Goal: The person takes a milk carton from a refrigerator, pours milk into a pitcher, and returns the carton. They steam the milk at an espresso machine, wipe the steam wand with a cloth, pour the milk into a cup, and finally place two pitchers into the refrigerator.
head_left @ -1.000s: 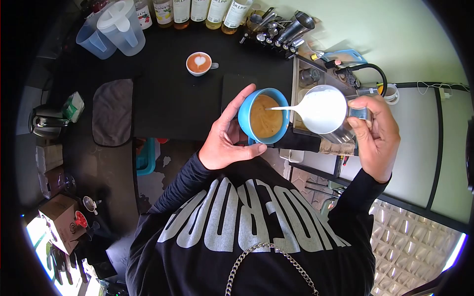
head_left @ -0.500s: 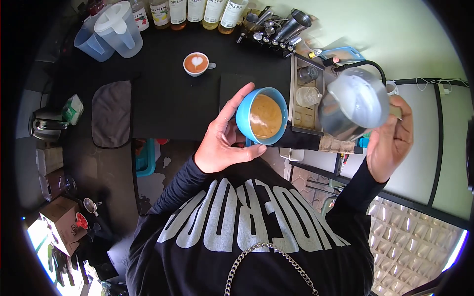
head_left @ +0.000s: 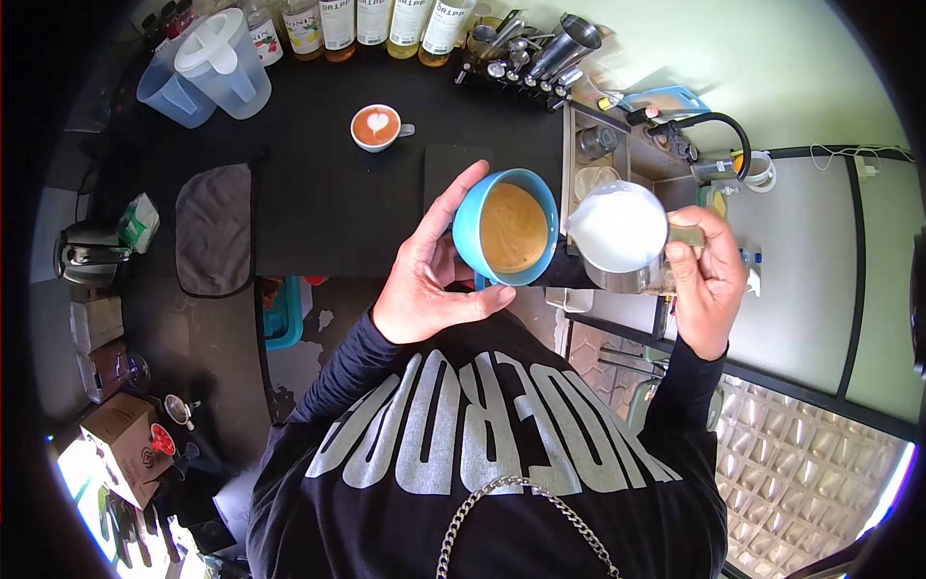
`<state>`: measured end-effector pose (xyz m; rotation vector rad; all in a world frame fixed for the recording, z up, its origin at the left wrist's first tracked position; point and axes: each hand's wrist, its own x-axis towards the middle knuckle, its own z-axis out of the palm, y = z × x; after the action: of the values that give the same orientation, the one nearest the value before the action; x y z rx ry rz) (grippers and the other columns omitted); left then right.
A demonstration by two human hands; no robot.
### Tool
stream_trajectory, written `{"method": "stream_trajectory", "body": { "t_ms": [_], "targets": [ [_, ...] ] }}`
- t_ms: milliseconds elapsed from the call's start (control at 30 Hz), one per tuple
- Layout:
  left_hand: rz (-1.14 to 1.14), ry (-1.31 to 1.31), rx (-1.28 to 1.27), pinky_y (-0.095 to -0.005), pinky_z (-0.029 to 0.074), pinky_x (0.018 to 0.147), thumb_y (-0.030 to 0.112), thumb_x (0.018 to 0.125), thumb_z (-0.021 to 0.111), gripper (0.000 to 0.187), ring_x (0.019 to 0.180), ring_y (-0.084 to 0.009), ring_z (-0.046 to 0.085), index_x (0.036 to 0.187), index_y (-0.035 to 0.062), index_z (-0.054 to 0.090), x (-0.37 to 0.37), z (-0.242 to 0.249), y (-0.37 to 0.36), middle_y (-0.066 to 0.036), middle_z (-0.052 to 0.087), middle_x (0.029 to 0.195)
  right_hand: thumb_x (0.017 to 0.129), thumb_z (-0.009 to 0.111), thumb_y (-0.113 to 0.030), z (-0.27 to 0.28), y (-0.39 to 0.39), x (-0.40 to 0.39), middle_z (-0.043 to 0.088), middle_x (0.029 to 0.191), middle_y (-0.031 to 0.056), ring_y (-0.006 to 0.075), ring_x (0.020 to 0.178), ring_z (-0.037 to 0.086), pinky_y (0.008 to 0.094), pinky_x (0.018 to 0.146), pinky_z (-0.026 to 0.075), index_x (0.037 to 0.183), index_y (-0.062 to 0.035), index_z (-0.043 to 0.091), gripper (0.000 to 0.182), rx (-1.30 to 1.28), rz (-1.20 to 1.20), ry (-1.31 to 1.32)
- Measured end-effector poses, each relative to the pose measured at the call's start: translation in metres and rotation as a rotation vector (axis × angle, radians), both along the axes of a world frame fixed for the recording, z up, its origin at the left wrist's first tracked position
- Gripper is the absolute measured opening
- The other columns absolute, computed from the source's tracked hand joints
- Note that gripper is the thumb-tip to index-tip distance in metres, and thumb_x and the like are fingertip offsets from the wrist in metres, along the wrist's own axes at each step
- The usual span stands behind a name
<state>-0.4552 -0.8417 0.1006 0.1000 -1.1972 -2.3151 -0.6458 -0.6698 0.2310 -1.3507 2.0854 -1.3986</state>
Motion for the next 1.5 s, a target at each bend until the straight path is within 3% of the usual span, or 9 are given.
{"method": "stream_trajectory", "body": {
  "t_ms": [267, 567, 1100, 1167, 1267, 1500],
  "targets": [
    [0.003, -0.006, -0.012, -0.0422, 0.055, 0.104, -0.010, 0.075, 0.076, 0.107, 0.133, -0.0249, 0.054, 0.163, 0.0092, 0.018, -0.001, -0.003, -0.002, -0.012, 0.044, 0.149, 0.091, 0.074, -0.001, -0.014, -0.001, 0.001, 0.043, 0.086, -0.0024, 0.0061, 0.074, 0.039, 0.0199, 0.066, 0.035, 0.113, -0.0022, 0.065, 0.023, 0.075, 0.008, 0.076],
    [0.023, -0.013, -0.039, -0.0440, 0.054, 0.106, -0.010, 0.074, 0.076, 0.107, 0.135, -0.0262, 0.052, 0.163, 0.0093, 0.019, -0.002, -0.005, -0.004, -0.013, 0.043, 0.150, 0.090, 0.075, -0.002, -0.014, -0.008, -0.002, 0.046, 0.084, -0.0012, 0.0071, 0.070, 0.038, 0.0219, 0.061, 0.031, 0.112, -0.0030, 0.066, 0.024, 0.093, 0.021, 0.133],
    [0.049, -0.019, -0.058, -0.0424, 0.053, 0.107, -0.007, 0.073, 0.079, 0.106, 0.138, -0.0258, 0.048, 0.162, 0.0077, 0.023, -0.004, -0.010, -0.006, -0.010, 0.039, 0.148, 0.089, 0.075, 0.000, -0.009, -0.019, -0.005, 0.046, 0.083, 0.0002, 0.0087, 0.071, 0.040, 0.0229, 0.062, 0.034, 0.111, -0.0027, 0.066, 0.024, 0.163, 0.061, 0.170],
    [0.047, -0.024, -0.049, -0.0424, 0.053, 0.108, -0.006, 0.073, 0.079, 0.106, 0.138, -0.0260, 0.048, 0.161, 0.0077, 0.024, -0.005, -0.011, -0.006, -0.010, 0.038, 0.148, 0.095, 0.068, 0.002, -0.004, -0.017, -0.006, 0.045, 0.091, -0.0007, 0.0063, 0.079, 0.043, 0.0201, 0.074, 0.041, 0.118, -0.0003, 0.061, 0.024, 0.275, 0.111, 0.186],
    [0.044, -0.025, -0.052, -0.0424, 0.053, 0.108, -0.006, 0.072, 0.080, 0.106, 0.139, -0.0263, 0.047, 0.161, 0.0080, 0.024, -0.005, -0.013, -0.006, -0.011, 0.037, 0.149, 0.089, 0.074, 0.001, -0.004, -0.025, -0.002, 0.047, 0.085, 0.0007, 0.0086, 0.071, 0.041, 0.0224, 0.062, 0.036, 0.112, -0.0021, 0.066, 0.024, 0.205, 0.086, 0.193],
    [0.060, -0.036, -0.103, -0.0432, 0.054, 0.108, -0.004, 0.072, 0.081, 0.105, 0.140, -0.0279, 0.045, 0.160, 0.0077, 0.026, -0.005, -0.015, -0.008, -0.012, 0.035, 0.150, 0.089, 0.073, 0.003, 0.001, -0.033, 0.002, 0.049, 0.086, 0.0014, 0.0089, 0.071, 0.041, 0.0223, 0.063, 0.037, 0.113, -0.0020, 0.066, 0.025, 0.247, 0.095, 0.196]
  ]
}}
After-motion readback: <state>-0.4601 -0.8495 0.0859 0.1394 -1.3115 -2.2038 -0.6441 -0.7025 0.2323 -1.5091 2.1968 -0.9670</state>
